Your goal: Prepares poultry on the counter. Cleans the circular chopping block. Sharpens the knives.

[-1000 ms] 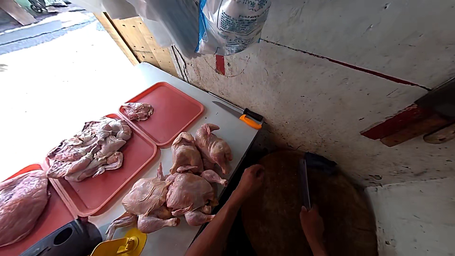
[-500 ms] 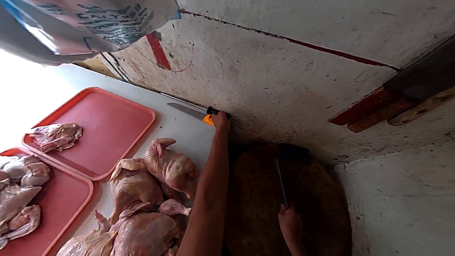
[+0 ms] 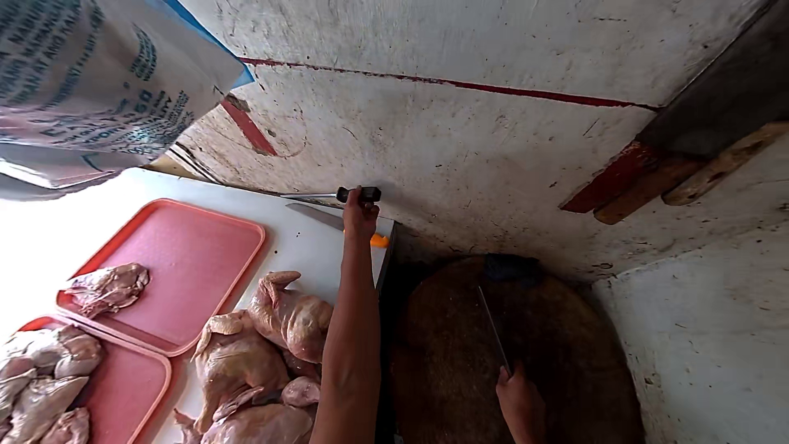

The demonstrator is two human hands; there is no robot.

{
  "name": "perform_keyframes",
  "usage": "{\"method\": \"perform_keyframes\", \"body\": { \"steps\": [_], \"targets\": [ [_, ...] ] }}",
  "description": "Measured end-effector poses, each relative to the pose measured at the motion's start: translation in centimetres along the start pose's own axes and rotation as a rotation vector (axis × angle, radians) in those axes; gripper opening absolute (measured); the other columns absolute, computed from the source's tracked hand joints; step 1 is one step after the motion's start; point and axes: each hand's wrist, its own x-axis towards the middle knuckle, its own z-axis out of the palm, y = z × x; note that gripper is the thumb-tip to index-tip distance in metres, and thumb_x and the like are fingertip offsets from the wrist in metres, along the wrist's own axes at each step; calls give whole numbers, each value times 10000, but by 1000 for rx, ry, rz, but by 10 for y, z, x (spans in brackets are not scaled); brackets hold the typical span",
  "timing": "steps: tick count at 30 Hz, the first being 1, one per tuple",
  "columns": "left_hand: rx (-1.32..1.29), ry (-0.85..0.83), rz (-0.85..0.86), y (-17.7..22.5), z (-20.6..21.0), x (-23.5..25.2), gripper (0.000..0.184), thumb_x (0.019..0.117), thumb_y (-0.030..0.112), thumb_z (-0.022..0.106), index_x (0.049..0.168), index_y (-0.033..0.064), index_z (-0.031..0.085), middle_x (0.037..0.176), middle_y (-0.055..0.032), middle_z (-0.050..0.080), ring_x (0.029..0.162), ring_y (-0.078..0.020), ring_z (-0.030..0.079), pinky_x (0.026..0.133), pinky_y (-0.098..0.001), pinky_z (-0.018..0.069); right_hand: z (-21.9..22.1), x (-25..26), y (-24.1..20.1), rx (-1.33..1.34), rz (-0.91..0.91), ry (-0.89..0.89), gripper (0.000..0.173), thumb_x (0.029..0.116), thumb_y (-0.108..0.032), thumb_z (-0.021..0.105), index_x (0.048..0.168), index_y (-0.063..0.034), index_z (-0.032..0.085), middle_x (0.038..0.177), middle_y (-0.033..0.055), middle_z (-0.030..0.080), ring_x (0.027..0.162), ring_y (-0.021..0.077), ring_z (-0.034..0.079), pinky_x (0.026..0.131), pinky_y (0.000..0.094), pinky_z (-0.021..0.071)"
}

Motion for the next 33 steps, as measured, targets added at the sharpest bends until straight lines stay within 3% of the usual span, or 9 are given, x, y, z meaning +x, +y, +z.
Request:
{"method": "perform_keyframes", "body": {
  "steps": [5,7,10,15,18,21,24,28,33],
  "targets": [
    [5,-350,44,-48,-27,-173,402,946,234,610,1267,35,473,1051,-85,657,941,-185,667,851,-407,586,-1,-5,4,46,-32,9,385,1075,-302,482,1375,-80,577,1025,221,745,1004,406,731,837,568,572],
    [40,-369,-39,-71,-48,-261,511,829,149,725,1268,-5,514,1047,-118,697,902,-217,696,811,-425,601,0,-8,5,80,-82,59,380,1069,-280,487,1374,-70,572,1030,227,742,1003,419,729,834,585,573],
    [20,-418,-362,-96,-88,-363,410,919,127,628,1318,74,550,868,-34,681,713,-169,681,694,-370,609,4,-7,12,138,-163,115,363,1058,-239,506,1352,-38,574,1040,248,728,1000,441,719,827,616,567],
    [206,-273,-606,-112,-147,-485,53,1002,82,595,983,47,629,557,39,481,446,-82,501,487,-251,519,-11,2,47,373,-259,-7,426,1031,-237,612,1343,48,559,1112,322,668,951,461,689,829,633,545],
    [498,-183,-352,-100,-200,-523,111,953,92,667,1029,10,676,640,-9,616,517,-109,592,530,-280,550,-19,-59,88,770,-385,-13,404,1021,-195,638,1287,85,519,735,138,570,499,186,559,518,373,537],
    [933,-25,-117,-82,-245,-541,171,940,155,685,1049,28,716,762,-49,686,630,-145,643,628,-351,569,-27,-127,149,1211,-509,-191,163,1011,-185,554,1004,-28,594,583,-29,593,489,86,606,571,265,590],
    [1335,54,71,-56,-263,-542,236,938,255,649,1043,60,732,870,-118,722,822,-274,704,771,-523,561,-66,-186,166,1514,-677,-238,264,1044,-286,481,808,-218,576,474,-92,503,400,61,527,500,237,559],
    [1582,-12,242,-31,-268,-553,265,919,214,635,1112,63,736,908,-168,750,895,-374,732,787,-604,552,-98,-253,166,1615,-1069,-109,239,988,-446,653,783,-324,652,536,-152,523,472,1,522,558,202,535],
    [1665,-257,360,-25,-275,-547,252,879,179,668,1093,74,751,916,-152,764,875,-364,744,774,-599,558,-73,-265,163,1239,-1072,171,58,888,-250,775,903,-201,748,743,-136,713,622,-39,638,605,158,564]
  ]
}}
